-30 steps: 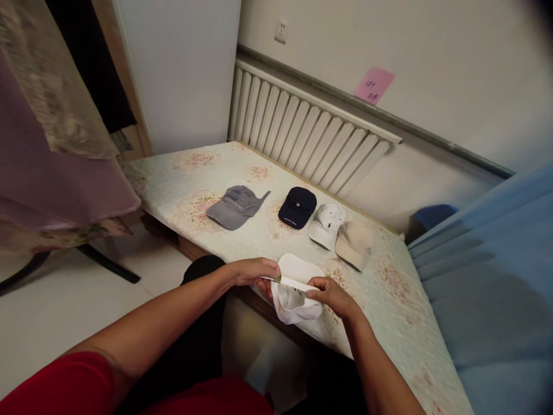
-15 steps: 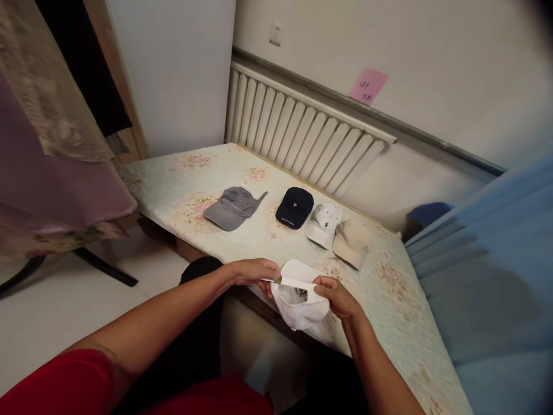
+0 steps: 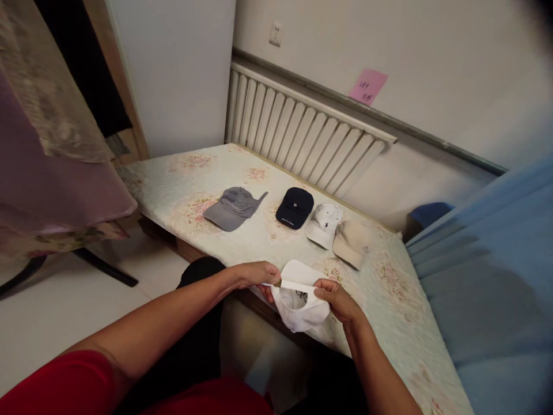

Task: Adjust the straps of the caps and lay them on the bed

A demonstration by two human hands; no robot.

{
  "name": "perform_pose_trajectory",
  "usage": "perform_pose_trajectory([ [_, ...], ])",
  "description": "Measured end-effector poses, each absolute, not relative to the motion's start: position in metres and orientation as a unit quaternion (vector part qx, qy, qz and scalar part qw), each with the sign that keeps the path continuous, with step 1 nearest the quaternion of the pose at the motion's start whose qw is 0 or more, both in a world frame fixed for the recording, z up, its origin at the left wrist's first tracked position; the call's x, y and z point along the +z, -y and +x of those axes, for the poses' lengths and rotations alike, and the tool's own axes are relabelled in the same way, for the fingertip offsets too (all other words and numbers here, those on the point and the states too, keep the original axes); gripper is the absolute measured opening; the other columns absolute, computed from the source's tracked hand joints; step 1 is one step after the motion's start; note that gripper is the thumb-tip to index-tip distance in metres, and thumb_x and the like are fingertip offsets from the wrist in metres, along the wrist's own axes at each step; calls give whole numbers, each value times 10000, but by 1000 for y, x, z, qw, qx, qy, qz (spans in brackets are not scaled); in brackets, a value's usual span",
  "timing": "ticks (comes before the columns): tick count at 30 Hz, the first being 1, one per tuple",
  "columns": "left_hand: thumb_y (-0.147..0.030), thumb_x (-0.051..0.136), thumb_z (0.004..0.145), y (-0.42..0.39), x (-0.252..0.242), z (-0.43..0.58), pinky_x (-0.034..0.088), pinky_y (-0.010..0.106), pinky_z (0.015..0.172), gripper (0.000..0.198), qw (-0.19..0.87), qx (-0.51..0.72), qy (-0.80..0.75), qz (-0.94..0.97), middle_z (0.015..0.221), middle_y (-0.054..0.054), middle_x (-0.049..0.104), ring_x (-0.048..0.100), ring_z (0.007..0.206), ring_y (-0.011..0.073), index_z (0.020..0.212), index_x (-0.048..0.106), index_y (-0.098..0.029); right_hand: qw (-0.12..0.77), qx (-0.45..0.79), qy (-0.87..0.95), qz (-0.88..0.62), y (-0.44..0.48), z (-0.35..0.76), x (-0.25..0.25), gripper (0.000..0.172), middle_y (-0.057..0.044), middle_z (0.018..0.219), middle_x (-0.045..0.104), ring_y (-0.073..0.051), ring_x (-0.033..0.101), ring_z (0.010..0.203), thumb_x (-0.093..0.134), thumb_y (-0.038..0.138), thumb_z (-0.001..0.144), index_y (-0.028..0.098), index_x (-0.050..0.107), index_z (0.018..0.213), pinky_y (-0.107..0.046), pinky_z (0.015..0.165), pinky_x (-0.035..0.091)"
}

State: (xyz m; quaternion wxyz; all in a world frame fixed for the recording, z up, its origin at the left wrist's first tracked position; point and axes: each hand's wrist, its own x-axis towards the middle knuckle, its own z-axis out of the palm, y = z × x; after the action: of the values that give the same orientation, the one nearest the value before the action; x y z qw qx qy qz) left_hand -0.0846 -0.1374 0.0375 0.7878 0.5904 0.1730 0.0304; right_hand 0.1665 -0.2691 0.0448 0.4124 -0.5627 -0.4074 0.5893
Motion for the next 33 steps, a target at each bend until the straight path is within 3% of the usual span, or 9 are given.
perform_pose_trajectory([
  [4, -552, 728, 605, 142, 40, -84, 500, 307, 618, 476, 785, 51, -190, 588, 645, 21, 629, 622, 546, 159, 755, 583, -125, 417, 588, 403, -564, 270, 167, 45, 285, 27, 561, 584, -79, 454, 465, 766, 384, 653, 148, 609, 684, -211, 482, 295],
  [8, -615, 665, 658, 142, 43, -86, 504, 327, 633, 534, 797, 29, -188, 573, 721, 59, 668, 647, 599, 183, 856, 624, -120, 432, 581, 393, -567, 274, 172, 46, 290, 34, 551, 568, -73, 443, 461, 778, 381, 638, 153, 603, 672, -210, 483, 289],
  [15, -702, 545, 707, 138, 45, -86, 500, 334, 613, 610, 790, 1, -205, 578, 759, 63, 657, 614, 581, 159, 857, 629, -117, 457, 568, 377, -572, 283, 184, 46, 312, 38, 562, 550, -79, 439, 480, 780, 408, 632, 169, 587, 687, -219, 496, 284],
  [17, -646, 598, 696, 139, 46, -84, 501, 338, 617, 545, 793, -6, -200, 576, 774, 54, 658, 616, 581, 157, 865, 621, -128, 456, 566, 377, -574, 285, 187, 45, 317, 39, 559, 544, -80, 433, 480, 778, 416, 633, 170, 585, 687, -219, 497, 278],
  [20, -415, 728, 618, 140, 44, -81, 487, 290, 607, 375, 785, -20, -202, 586, 760, 15, 651, 616, 573, 135, 850, 604, -148, 452, 561, 381, -580, 288, 189, 45, 312, 39, 559, 544, -82, 428, 486, 771, 418, 642, 169, 590, 687, -221, 503, 274],
  [23, -257, 697, 576, 142, 41, -79, 437, 222, 548, 279, 755, -12, -224, 617, 704, -28, 621, 599, 538, 106, 811, 586, -157, 439, 554, 393, -588, 291, 187, 49, 282, 35, 567, 547, -85, 433, 509, 776, 379, 643, 157, 605, 673, -222, 518, 280],
  [27, -221, 615, 586, 147, 39, -81, 413, 210, 526, 200, 725, 2, -239, 645, 662, -42, 591, 580, 517, 97, 770, 565, -159, 414, 485, 433, -638, 294, 182, 55, 261, 24, 595, 568, -106, 463, 556, 768, 377, 635, 157, 631, 662, -237, 558, 334],
  [31, -217, 580, 611, 153, 38, -84, 407, 210, 539, 156, 707, 21, -229, 669, 647, -36, 582, 570, 543, 101, 754, 561, -159, 479, 327, 383, -719, 297, 189, 47, 256, 11, 631, 607, -149, 527, 617, 732, 417, 632, 190, 618, 664, -265, 600, 405],
  [33, -210, 563, 625, 155, 40, -84, 397, 211, 541, 137, 694, 26, -221, 685, 645, -30, 584, 565, 553, 107, 752, 560, -159, 500, 291, 347, -738, 298, 196, 37, 275, 23, 585, 591, -146, 520, 562, 688, 469, 654, 214, 585, 663, -262, 547, 404],
])
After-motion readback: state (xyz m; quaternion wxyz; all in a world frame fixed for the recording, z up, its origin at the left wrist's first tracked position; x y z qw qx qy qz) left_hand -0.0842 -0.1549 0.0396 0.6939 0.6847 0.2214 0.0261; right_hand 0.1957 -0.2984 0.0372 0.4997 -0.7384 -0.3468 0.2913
